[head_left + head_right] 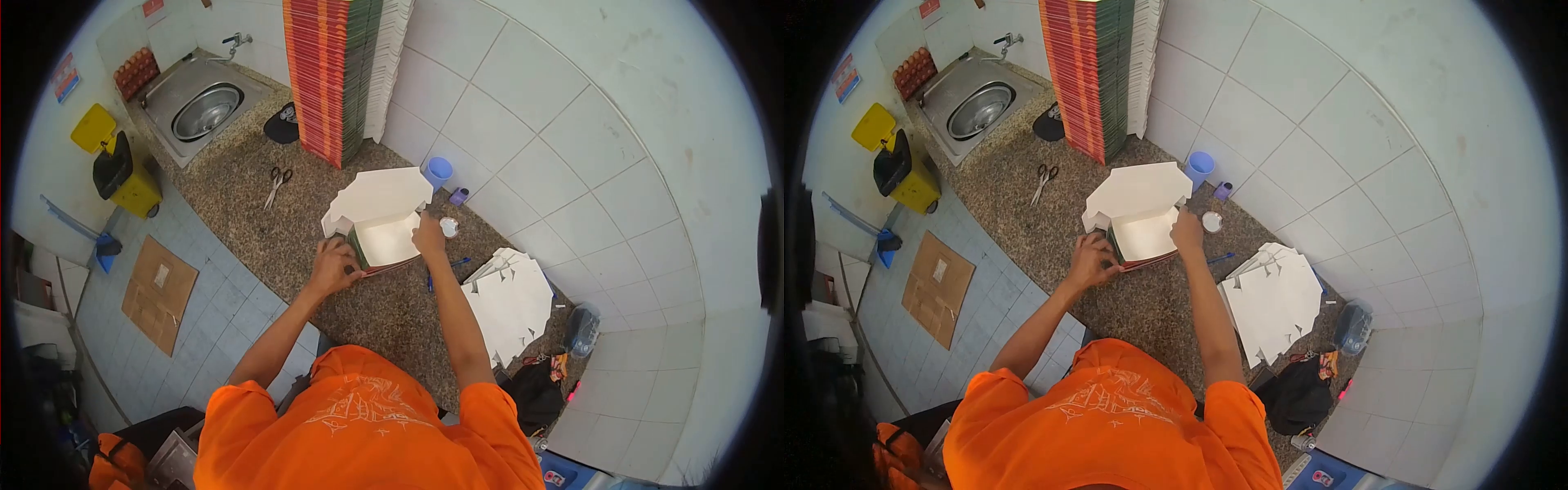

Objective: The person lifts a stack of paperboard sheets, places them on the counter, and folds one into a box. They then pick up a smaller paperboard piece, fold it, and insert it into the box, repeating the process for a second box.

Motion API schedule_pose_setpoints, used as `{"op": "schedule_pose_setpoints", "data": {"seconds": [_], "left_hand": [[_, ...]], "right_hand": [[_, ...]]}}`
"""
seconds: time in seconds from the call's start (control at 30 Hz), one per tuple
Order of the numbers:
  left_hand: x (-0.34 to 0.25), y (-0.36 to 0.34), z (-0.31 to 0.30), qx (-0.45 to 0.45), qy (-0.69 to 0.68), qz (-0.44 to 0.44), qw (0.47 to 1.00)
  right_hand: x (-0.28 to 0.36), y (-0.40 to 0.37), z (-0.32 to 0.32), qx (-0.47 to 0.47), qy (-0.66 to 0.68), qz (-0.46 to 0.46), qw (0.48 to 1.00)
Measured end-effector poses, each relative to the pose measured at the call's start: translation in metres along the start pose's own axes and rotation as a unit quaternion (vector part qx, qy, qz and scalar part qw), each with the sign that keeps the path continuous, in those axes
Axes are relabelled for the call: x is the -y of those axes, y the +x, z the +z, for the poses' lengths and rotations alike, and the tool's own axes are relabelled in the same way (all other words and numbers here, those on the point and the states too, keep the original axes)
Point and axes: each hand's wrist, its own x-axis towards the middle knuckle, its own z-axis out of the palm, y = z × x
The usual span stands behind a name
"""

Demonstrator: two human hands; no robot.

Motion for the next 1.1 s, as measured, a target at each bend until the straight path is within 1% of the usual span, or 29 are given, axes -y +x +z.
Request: {"op": "schedule_pose_setpoints", "data": {"seconds": [0.03,0.1,0.17,0.23,0.27,0.33,0.37,0.4,0.43,0.5,0.53,0.57,0.6,0.63,0.67,0.7,0.8,0.83,0.87,0.9,0.93,0.97,1.0,1.03,1.07,1.1], "left_hand": [[0.0,0.003,-0.004,0.001,0.0,-0.003,1.0],[0.001,0.008,-0.009,0.086,-0.011,-0.041,0.995],[0.009,0.008,-0.005,0.082,-0.024,-0.031,0.996],[0.011,0.007,-0.003,0.08,-0.035,-0.021,0.996],[0.01,0.006,-0.001,0.068,-0.029,-0.013,0.997],[0.009,0.003,0.001,0.057,-0.022,-0.005,0.998],[0.008,0.002,0.001,0.048,-0.026,-0.011,0.998],[0.009,0.003,0.0,0.036,-0.03,-0.018,0.999],[0.008,0.004,0.0,0.033,-0.029,-0.02,0.999],[0.005,0.002,0.0,0.047,-0.025,-0.043,0.998],[0.002,-0.001,0.001,0.047,-0.027,-0.046,0.997],[-0.001,-0.003,-0.001,0.043,-0.015,-0.051,0.998],[-0.002,-0.005,-0.002,0.039,-0.002,-0.055,0.998],[-0.001,-0.005,-0.001,0.038,-0.001,-0.056,0.998],[0.0,-0.007,0.001,-0.01,0.023,-0.066,0.997],[0.004,-0.011,0.005,-0.055,0.047,-0.075,0.995],[0.015,-0.013,0.017,-0.046,0.07,-0.061,0.995],[0.019,-0.012,0.025,-0.049,0.071,-0.06,0.995],[0.021,-0.014,0.033,-0.034,0.021,-0.055,0.998],[0.023,-0.015,0.037,-0.017,-0.028,-0.051,0.998],[0.019,-0.014,0.033,-0.018,-0.027,-0.052,0.998],[0.013,-0.012,0.03,0.029,-0.045,-0.1,0.994],[0.008,-0.01,0.026,0.075,-0.062,-0.148,0.984],[0.004,-0.008,0.022,0.076,-0.061,-0.149,0.984],[0.0,-0.007,0.018,0.061,-0.008,-0.155,0.986],[-0.001,-0.007,0.019,0.046,0.044,-0.162,0.985]], "right_hand": [[0.001,0.0,0.0,-0.008,0.0,-0.008,1.0],[0.006,-0.005,-0.002,-0.005,0.008,0.006,1.0],[0.012,-0.01,-0.009,-0.004,0.013,0.02,1.0],[0.018,-0.017,-0.012,0.004,0.01,0.055,0.998],[0.021,-0.02,-0.014,0.007,0.01,0.055,0.998],[0.032,-0.03,-0.023,-0.071,-0.02,0.009,0.997],[0.039,-0.037,-0.03,-0.07,-0.019,0.009,0.997],[0.053,-0.047,-0.042,-0.136,-0.023,-0.072,0.988],[0.062,-0.057,-0.048,-0.198,-0.027,-0.154,0.968],[0.082,-0.089,-0.025,-0.124,0.111,-0.199,0.966],[0.09,-0.114,-0.014,-0.003,0.054,-0.229,0.972],[0.095,-0.132,-0.007,0.114,-0.002,-0.255,0.96],[0.095,-0.136,-0.005,0.114,-0.002,-0.256,0.96],[0.095,-0.137,-0.002,0.092,0.009,-0.248,0.964],[0.096,-0.137,0.0,0.071,0.02,-0.242,0.968],[0.098,-0.136,0.001,0.073,0.023,-0.242,0.967],[0.108,-0.122,-0.002,0.076,-0.01,-0.233,0.969],[0.116,-0.116,-0.003,0.081,-0.019,-0.185,0.979],[0.125,-0.111,-0.004,0.086,-0.028,-0.137,0.987],[0.13,-0.104,0.0,0.085,-0.028,-0.138,0.986],[0.134,-0.097,0.006,0.038,-0.016,-0.134,0.99],[0.135,-0.092,0.012,-0.01,-0.004,-0.13,0.991],[0.134,-0.086,0.016,-0.01,-0.003,-0.131,0.991],[0.134,-0.082,0.02,0.021,-0.017,-0.114,0.993],[0.132,-0.08,0.024,0.052,-0.03,-0.097,0.993],[0.133,-0.081,0.024,0.053,-0.03,-0.097,0.993]]}}
